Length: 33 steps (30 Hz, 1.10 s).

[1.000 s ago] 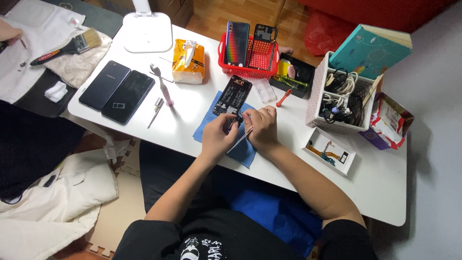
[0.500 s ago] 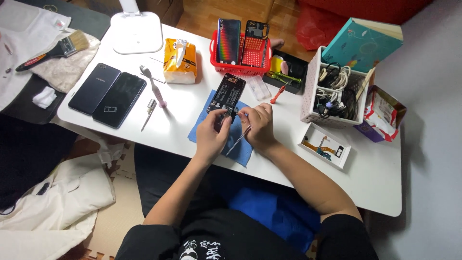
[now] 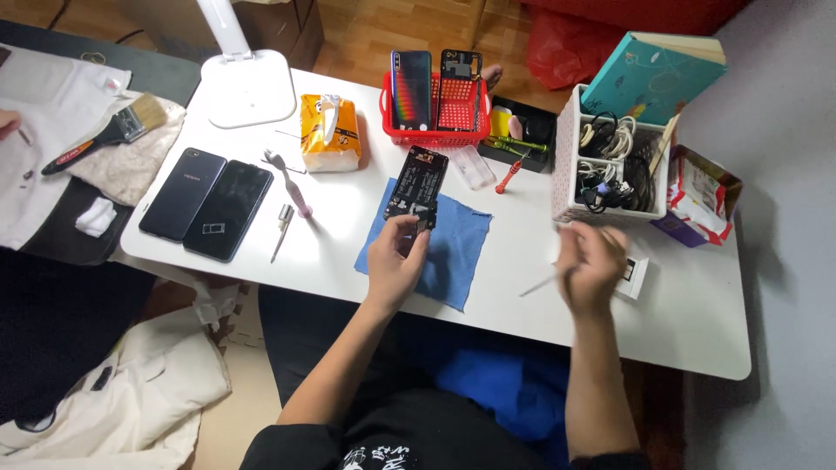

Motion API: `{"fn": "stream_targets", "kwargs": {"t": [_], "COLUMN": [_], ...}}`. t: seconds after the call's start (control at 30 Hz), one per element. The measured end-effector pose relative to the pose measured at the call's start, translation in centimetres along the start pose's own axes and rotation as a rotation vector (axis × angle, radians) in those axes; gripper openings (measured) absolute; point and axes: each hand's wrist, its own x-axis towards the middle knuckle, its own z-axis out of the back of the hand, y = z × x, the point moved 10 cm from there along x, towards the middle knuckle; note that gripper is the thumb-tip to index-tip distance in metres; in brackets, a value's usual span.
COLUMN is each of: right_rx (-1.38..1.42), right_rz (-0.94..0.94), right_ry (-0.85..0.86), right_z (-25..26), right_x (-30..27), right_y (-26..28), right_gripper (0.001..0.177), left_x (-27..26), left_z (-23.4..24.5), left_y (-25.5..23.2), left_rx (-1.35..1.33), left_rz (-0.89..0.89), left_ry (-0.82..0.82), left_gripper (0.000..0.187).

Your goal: Repairing and cleaning a smartphone motherboard using small tools and a brush.

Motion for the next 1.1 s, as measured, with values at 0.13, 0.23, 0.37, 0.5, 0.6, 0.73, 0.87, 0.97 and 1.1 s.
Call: {"fn": "stream_targets", "kwargs": {"t": [0.13, 0.23, 0.37, 0.5, 0.6, 0.73, 0.87, 0.97, 1.1], "right_rx": [-0.281, -0.362, -0.475, -0.3, -0.203, -0.196, -0.166, -0.082, 0.028], "right_rz": [-0.083, -0.203, -0.17, -0.199, -0.256, -0.282, -0.429, -0.527, -0.653], "right_ry": [0.054, 0.1, 0.095, 0.087, 0.288, 0.46, 0.441, 0.4, 0.387], "right_z": [4.9, 6.4, 5.5, 2.2, -2.5, -5.3, -5.2, -4.6, -4.4], "right_x": [-5.4, -7.8, -8.4, -6.7, -7.2, -5.8, -5.9, -5.6, -5.6], "right_y": [-3.5, -5.8, -6.0, -1.9, 2.2, 4.8, 3.1, 2.6, 2.0], "right_gripper": [0.008, 0.009, 0.011, 0.009, 0.017, 0.036, 0.04, 0.041, 0.045], "left_x": [-0.2, -0.2, -0.2, -0.1, -0.2, -0.2, 0.0, 0.0, -0.1], "left_z": [-0.2, -0.1, 0.1, 0.1, 0.1, 0.3, 0.0, -0.3, -0.4], "left_y": [0.1, 0.2, -0.3, -0.6, -1.3, -1.3, -1.7, -1.5, -0.6], "left_rx": [-0.042, -0.054, -0.07, -0.078, -0.067, -0.021, -0.035, -0.046, -0.033], "left_rz": [0.005, 0.014, -0.007, -0.022, -0.012, -0.034, 0.005, 0.03, 0.04], "left_ry": [0.004, 0.009, -0.017, -0.02, -0.012, -0.016, 0.038, 0.054, 0.062], "left_gripper": [0.019, 0.017, 0.015, 0.015, 0.015, 0.018, 0.012, 0.011, 0.011]}}
